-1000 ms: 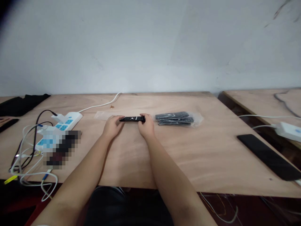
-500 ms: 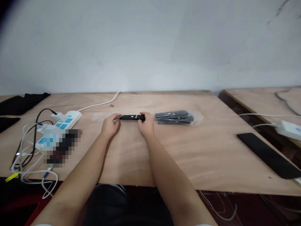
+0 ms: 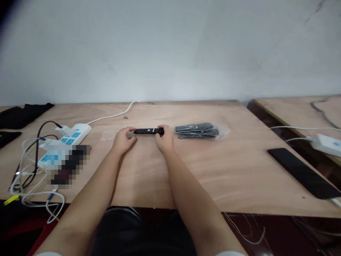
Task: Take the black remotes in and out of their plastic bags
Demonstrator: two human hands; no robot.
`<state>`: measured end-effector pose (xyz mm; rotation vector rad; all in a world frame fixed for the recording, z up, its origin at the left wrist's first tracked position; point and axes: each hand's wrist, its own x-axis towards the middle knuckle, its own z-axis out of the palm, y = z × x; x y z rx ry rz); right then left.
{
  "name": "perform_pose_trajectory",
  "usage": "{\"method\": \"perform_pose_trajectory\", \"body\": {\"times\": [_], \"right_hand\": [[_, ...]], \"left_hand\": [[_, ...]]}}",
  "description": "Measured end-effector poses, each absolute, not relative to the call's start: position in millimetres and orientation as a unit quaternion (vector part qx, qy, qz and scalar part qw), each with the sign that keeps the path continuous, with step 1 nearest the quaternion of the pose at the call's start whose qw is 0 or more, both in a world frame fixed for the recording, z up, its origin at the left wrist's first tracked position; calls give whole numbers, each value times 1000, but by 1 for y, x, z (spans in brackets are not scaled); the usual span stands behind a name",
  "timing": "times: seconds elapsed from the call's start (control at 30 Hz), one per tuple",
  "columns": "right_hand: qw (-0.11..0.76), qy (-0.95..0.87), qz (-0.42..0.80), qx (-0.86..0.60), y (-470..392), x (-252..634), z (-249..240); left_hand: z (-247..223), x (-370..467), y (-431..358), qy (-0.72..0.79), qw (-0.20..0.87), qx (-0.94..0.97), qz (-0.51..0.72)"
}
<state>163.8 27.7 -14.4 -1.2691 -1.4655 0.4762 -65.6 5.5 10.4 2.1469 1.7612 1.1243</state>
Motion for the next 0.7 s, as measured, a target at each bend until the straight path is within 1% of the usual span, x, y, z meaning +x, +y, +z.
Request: {"method": "perform_pose_trajectory", "body": {"times": [0.1, 0.27, 0.33, 0.47, 0.7], "right_hand": [[541, -619, 195, -535, 27, 164, -14], [534, -630, 186, -532, 27, 164, -15], [532, -634, 182, -531, 27, 163, -15], [532, -637, 175, -530, 28, 163, -16], [531, -643, 202, -514, 27, 162, -15]], "left_hand": [[10, -64, 4, 576, 71, 725, 370], [11, -59, 3, 593, 151, 680, 403], [11, -58, 3, 591, 161, 676, 410], [10, -59, 4, 583, 148, 689, 404], [6, -62, 8, 587, 78, 717, 369]]}}
